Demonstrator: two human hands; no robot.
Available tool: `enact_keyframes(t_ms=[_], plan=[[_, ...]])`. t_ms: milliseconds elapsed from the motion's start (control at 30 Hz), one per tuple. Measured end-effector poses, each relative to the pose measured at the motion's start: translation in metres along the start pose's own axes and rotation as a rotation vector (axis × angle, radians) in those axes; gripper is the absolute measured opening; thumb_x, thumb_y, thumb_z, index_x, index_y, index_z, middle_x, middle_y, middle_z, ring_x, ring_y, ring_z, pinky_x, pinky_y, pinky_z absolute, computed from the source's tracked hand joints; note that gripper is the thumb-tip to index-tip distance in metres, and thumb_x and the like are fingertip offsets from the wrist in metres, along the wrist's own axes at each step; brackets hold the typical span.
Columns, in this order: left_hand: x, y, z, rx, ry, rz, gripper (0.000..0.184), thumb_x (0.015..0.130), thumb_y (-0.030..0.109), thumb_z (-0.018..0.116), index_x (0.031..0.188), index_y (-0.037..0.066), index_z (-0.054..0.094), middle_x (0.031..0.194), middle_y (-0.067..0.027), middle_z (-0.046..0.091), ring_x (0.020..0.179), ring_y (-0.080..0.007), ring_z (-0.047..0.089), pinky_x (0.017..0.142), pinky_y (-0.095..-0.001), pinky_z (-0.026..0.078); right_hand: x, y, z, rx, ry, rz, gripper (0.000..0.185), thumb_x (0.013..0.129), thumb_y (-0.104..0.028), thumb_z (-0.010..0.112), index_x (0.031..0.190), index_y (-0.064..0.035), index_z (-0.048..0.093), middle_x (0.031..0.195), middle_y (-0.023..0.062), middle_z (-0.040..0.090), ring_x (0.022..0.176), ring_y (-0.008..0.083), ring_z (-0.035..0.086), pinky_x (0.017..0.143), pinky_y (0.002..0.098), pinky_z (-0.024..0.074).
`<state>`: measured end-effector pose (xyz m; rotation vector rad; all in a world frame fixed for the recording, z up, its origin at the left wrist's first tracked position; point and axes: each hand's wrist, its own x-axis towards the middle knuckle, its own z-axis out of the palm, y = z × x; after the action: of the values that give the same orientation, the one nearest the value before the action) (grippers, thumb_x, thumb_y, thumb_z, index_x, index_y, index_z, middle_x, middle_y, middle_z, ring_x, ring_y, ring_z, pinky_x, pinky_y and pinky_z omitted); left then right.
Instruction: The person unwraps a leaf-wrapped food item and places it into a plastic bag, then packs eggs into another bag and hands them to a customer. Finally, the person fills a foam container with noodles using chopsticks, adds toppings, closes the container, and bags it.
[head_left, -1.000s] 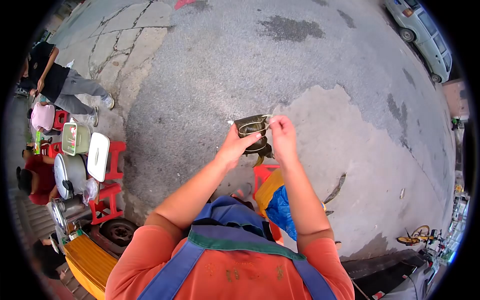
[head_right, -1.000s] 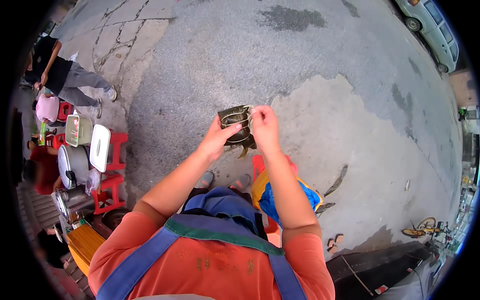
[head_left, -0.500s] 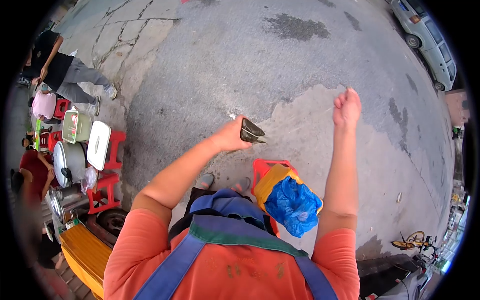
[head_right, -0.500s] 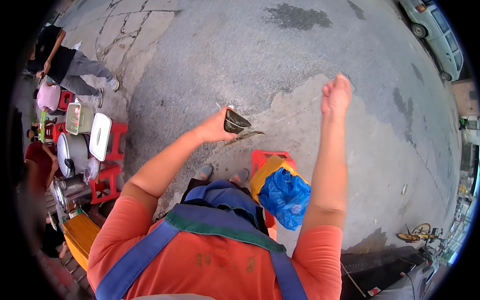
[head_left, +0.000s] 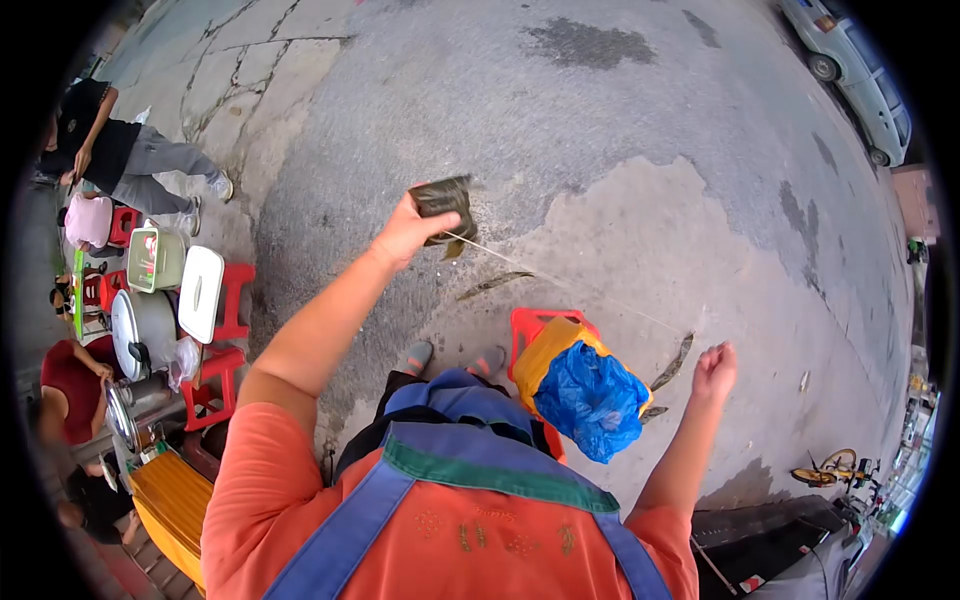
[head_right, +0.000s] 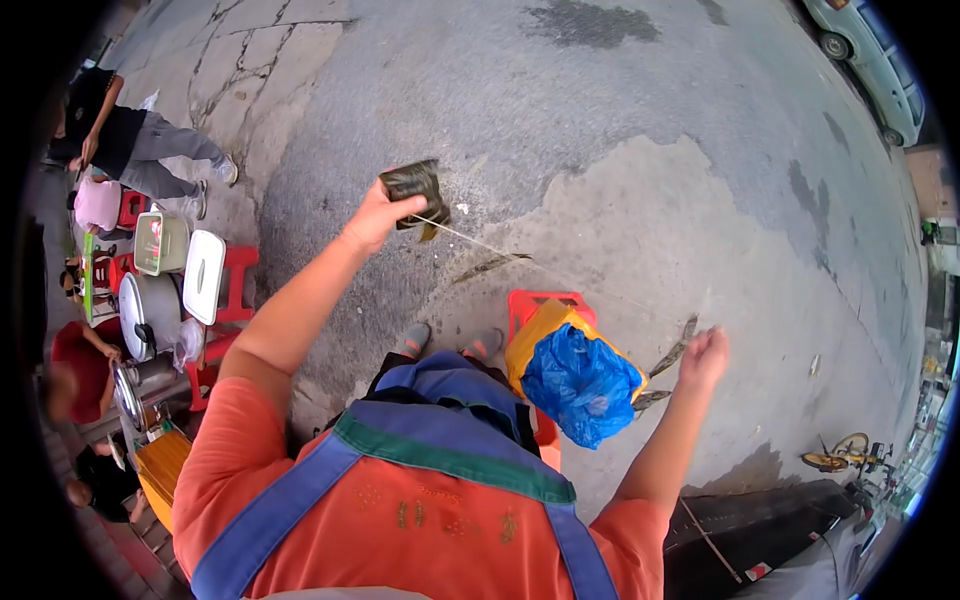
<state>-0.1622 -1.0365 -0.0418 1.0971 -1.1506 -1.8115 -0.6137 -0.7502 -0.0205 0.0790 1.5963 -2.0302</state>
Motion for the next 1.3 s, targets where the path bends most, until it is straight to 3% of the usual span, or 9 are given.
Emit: enact_keyframes(t_ms=[167,467,600,633,800,867,1000,1067,1300], plan=[[0.052,0.005,0.028,-0.928,0.444,-0.034,0.028,0.08,0.023,0.066,0.102,0.008,0.055,0.096,-0.0058,0.062,0.086,-0.0208,0.06,0.077,-0.0362,0.05,-0.057,0.023,-0.069,-0.059,0.065,0.032,0.018,0.089,-0.007,0.047,0.072,-0.0104,0.041,0.06,-0.0039,0.034,0.046,0.0058,0.028,0.038,0.0205,0.0226],[0.065,0.023,0.046,-0.327,0.148,-0.071,0.027,0.075,0.017,0.07,0.097,0.009,0.056,0.088,-0.0059,0.063,0.076,-0.0197,0.062,0.067,-0.0341,0.052,-0.041,-0.033,-0.161,-0.148,0.438,-0.159,0.014,0.089,-0.01,0.047,0.077,-0.0088,0.04,0.06,-0.003,0.033,0.046,0.0056,0.027,0.037,0.022,0.0216],[0.074,0.036,0.062,-0.453,0.16,0.044,0.025,0.075,0.012,0.069,0.097,0.009,0.057,0.088,-0.0043,0.062,0.079,-0.0179,0.061,0.071,-0.0325,0.052,0.026,-0.032,-0.179,-0.988,0.613,-0.521,0.022,0.092,-0.02,0.047,0.099,0.001,0.047,0.079,0.0079,0.05,0.067,0.0144,0.046,0.061,0.0282,0.043],[0.069,0.042,0.075,-0.458,0.12,0.087,0.025,0.076,0.011,0.068,0.098,0.008,0.057,0.089,-0.0042,0.062,0.08,-0.0174,0.061,0.072,-0.032,0.052,0.026,-0.028,-0.134,-0.988,0.441,-0.531,0.03,0.091,-0.022,0.048,0.108,0.0032,0.046,0.086,0.0111,0.053,0.079,0.0171,0.048,0.075,0.0301,0.043],[0.033,0.053,0.154,-0.57,-0.091,0.09,0.024,0.081,0.013,0.062,0.102,0.007,0.054,0.094,-0.0069,0.061,0.086,-0.0195,0.061,0.077,-0.0332,0.052,-0.08,0.034,0.139,-0.38,-0.716,-0.148,0.07,0.083,-0.01,0.057,0.141,-0.011,0.018,0.136,0.0115,0.038,0.075,0.0136,0.057,0.061,0.0258,0.0461],[0.025,0.043,0.178,-0.692,-0.133,0.035,0.026,0.081,0.016,0.062,0.104,0.006,0.054,0.096,-0.0081,0.061,0.087,-0.0208,0.061,0.077,-0.0349,0.052,-0.118,0.067,0.194,-0.121,-0.952,0.191,0.066,0.084,-0.011,0.059,0.139,-0.0077,0.023,0.125,0.0123,0.047,0.071,0.0136,0.056,0.06,0.0239,0.0438],[0.022,0.051,0.171,-0.804,-0.107,-0.018,0.031,0.083,0.026,0.061,0.105,0.006,0.054,0.101,-0.0099,0.061,0.093,-0.0228,0.059,0.084,-0.0376,0.049,-0.115,0.106,0.209,0.008,-0.959,0.392,0.032,0.087,-0.013,0.057,0.117,-0.0064,0.047,0.093,0.0047,0.057,0.064,0.0097,0.049,0.056,0.021,0.0392],[0.026,0.06,0.148,-0.854,-0.063,0.029,0.034,0.083,0.03,0.061,0.105,0.005,0.054,0.103,-0.0103,0.061,0.097,-0.0253,0.058,0.089,-0.0389,0.045,-0.095,0.097,0.202,-0.092,-0.945,0.16,0.006,0.089,-0.013,0.055,0.089,-0.0084,0.053,0.068,-0.0037,0.048,0.059,0.0065,0.041,0.053,0.0196,0.0346],[0.017,0.065,0.068,-0.842,0.093,0.229,0.037,0.082,0.025,0.063,0.11,0.004,0.053,0.107,-0.0105,0.06,0.1,-0.0255,0.056,0.093,-0.0387,0.044,-0.028,0.123,0.212,-0.641,-0.982,-0.191,0.01,0.09,-0.014,0.054,0.084,-0.0068,0.053,0.066,-0.0055,0.045,0.061,0.0044,0.038,0.054,0.0209,0.0343]])
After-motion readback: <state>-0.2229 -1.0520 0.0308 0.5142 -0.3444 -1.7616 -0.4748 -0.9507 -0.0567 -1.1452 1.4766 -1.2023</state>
